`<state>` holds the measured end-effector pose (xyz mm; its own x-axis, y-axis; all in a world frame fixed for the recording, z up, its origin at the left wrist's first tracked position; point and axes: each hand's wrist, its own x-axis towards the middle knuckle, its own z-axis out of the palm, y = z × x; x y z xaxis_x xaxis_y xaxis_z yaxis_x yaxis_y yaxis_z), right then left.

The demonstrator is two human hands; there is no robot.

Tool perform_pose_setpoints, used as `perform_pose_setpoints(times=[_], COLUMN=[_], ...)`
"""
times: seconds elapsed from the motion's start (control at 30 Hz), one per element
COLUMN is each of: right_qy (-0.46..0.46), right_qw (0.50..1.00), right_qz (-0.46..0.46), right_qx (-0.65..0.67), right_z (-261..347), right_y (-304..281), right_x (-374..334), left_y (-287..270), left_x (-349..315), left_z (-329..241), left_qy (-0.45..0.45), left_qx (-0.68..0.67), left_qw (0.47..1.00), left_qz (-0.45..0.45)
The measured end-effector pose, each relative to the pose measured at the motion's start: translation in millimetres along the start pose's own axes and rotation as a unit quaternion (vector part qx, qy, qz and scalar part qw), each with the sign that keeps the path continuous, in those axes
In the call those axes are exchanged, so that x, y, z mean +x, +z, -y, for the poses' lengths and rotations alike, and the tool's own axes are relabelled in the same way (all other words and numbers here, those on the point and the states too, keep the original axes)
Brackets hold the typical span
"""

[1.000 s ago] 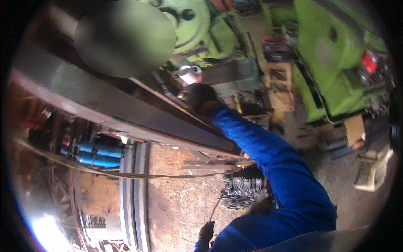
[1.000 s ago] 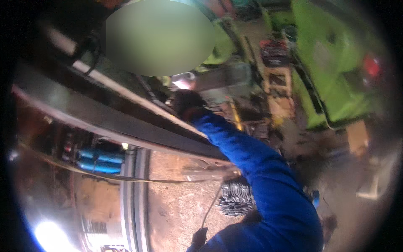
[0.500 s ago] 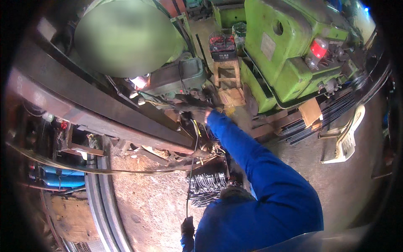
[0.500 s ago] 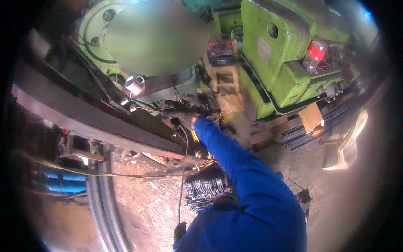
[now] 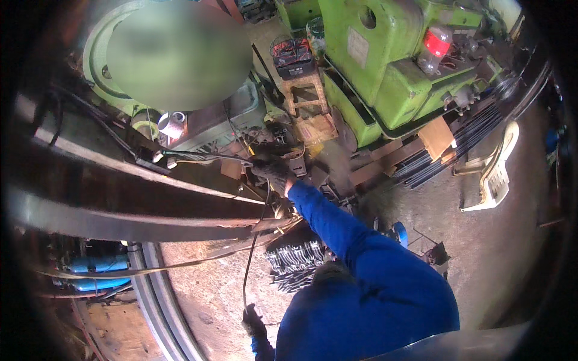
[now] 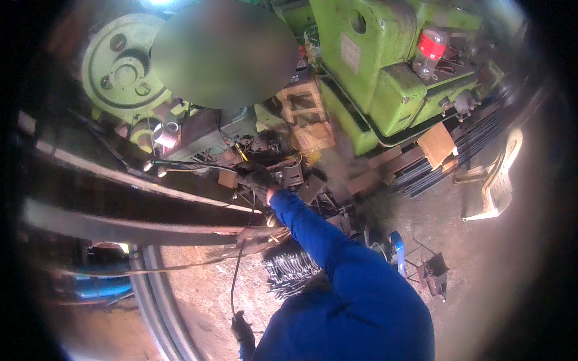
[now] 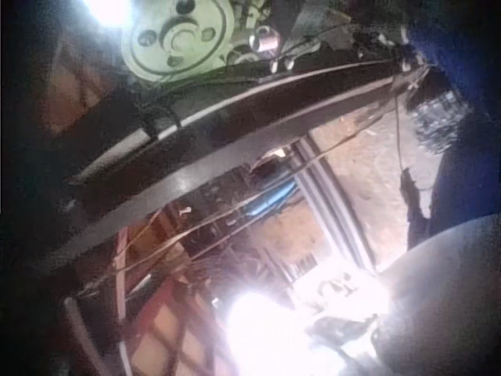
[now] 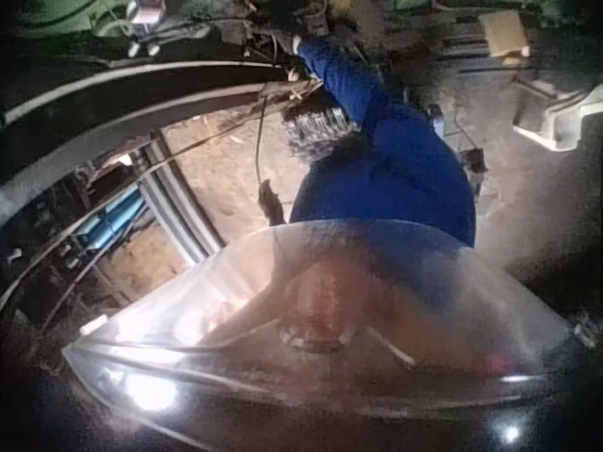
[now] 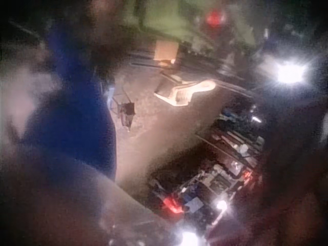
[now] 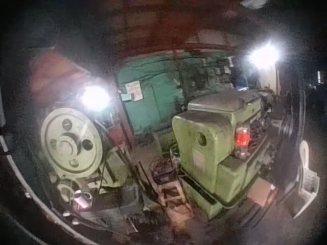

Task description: The person walks through a workshop, picks up a metal rod, and uses a bench grinder to sharpen its tip, creating sparks. They repeat this process with several other metal rods, placing the finished ones into a bucket.

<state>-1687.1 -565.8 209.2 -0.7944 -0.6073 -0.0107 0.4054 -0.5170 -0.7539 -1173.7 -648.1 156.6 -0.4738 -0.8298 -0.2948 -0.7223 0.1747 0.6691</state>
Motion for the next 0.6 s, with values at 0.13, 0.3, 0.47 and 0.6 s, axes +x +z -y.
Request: perform_pose_setpoints(times=[0.13,0.3,0.47,0.6], right_qy=[-0.018,0.055,-0.138,-0.145], right_qw=[0.993,0.994,0.837,0.725], right_qz=[-0.027,0.045,0.17,0.12], right_qx=[0.114,0.083,-0.501,-0.662], right_z=[23,42,-34,-69], right_y=[4,10,-36,-47], right_x=[-8,-36,-15,12], left_y=[-10,-18,-27,-36], left_x=[-4,-18,-9,-27], left_z=[-11,-18,3,17], left_qy=[0.045,0.008,-0.086,-0.049], left_qx=[0.022,0.061,-0.052,-0.032], left_qw=[0.998,0.998,0.985,0.992], left_qz=[-0.028,-0.025,-0.14,-0.109])
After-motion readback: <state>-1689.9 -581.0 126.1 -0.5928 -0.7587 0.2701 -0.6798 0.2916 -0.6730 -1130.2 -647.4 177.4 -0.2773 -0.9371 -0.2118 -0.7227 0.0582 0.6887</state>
